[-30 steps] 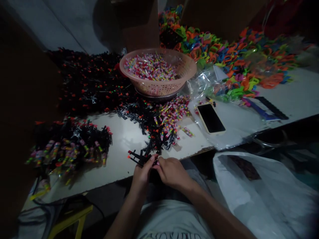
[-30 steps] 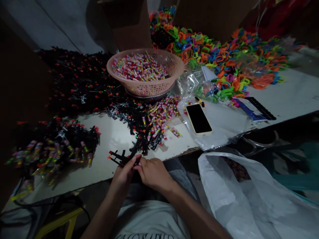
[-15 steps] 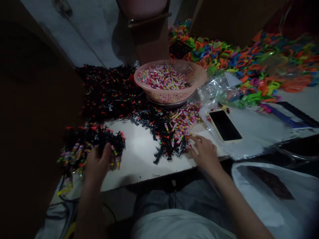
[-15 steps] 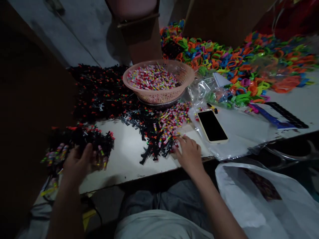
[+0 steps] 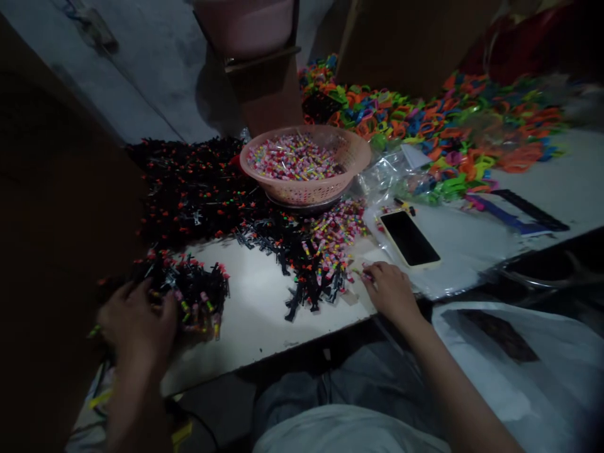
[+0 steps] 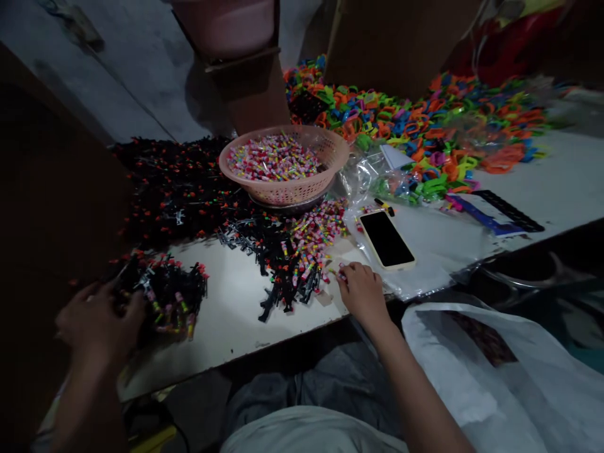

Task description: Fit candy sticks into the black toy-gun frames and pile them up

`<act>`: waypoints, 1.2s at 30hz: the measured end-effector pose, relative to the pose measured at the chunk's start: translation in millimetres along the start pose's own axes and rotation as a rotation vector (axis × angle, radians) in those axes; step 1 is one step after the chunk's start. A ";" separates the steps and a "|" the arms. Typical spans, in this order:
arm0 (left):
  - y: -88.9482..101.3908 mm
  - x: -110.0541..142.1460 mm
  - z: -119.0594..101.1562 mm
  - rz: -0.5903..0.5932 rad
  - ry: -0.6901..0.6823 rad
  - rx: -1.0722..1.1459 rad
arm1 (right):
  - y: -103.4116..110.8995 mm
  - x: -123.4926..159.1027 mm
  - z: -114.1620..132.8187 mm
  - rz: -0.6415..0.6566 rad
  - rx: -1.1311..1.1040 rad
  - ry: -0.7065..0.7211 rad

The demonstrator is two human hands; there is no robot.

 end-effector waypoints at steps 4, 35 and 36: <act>-56.8 42.4 -106.6 0.097 -0.325 0.349 | -3.8 -0.4 -1.3 -0.001 -0.048 -0.015; -97.1 134.3 -181.4 0.416 0.631 1.710 | 34.5 73.2 118.0 0.364 -1.159 0.169; -96.3 136.5 -182.6 0.402 0.651 1.721 | 37.6 74.3 117.0 0.339 -1.141 0.173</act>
Point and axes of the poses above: each hand's wrist, its own x-axis away from the middle knuckle, its own y-axis out of the back of the hand, z = x × y, the point moved 10 cm from there along -x, towards the middle knuckle, and after that the axes turned 10 degrees about -y, right-handed, at the moved point
